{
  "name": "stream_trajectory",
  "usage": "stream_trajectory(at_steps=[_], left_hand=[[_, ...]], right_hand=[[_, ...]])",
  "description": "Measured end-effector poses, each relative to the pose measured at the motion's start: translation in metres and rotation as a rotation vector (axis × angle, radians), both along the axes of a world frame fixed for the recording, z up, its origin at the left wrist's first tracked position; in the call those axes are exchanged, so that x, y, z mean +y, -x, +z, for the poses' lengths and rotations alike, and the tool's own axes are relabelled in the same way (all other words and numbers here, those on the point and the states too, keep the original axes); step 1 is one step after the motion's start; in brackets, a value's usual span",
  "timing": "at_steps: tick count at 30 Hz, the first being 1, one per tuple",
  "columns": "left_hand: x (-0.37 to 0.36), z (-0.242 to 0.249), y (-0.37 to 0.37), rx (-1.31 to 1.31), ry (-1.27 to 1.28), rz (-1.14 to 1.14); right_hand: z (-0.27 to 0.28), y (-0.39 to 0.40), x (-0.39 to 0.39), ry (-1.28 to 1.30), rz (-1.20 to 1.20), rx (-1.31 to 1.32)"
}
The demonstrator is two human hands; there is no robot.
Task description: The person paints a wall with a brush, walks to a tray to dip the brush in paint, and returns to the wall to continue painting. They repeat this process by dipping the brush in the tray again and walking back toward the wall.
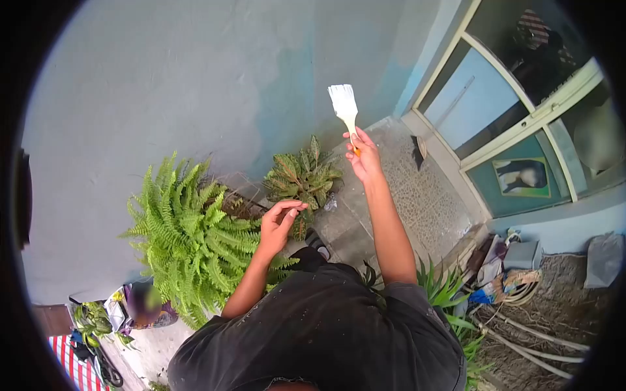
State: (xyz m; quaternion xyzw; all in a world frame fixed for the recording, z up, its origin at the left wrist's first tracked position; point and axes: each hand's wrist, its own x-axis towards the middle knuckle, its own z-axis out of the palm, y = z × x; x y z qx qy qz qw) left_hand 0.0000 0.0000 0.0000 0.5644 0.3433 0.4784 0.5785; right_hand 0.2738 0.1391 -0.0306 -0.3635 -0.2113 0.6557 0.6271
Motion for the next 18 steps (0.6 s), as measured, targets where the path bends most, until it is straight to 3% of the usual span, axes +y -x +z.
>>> stream_trajectory(at_steps=[9, 18], left_hand=[[0.066, 0.015, 0.028, 0.025, -0.038, 0.138], [0.080, 0.019, 0.036, 0.056, -0.040, 0.266]], right_hand=[[0.048, 0.046, 0.113, -0.097, 0.051, 0.015], [0.101, 0.102, 0.209, -0.259, -0.012, -0.180]])
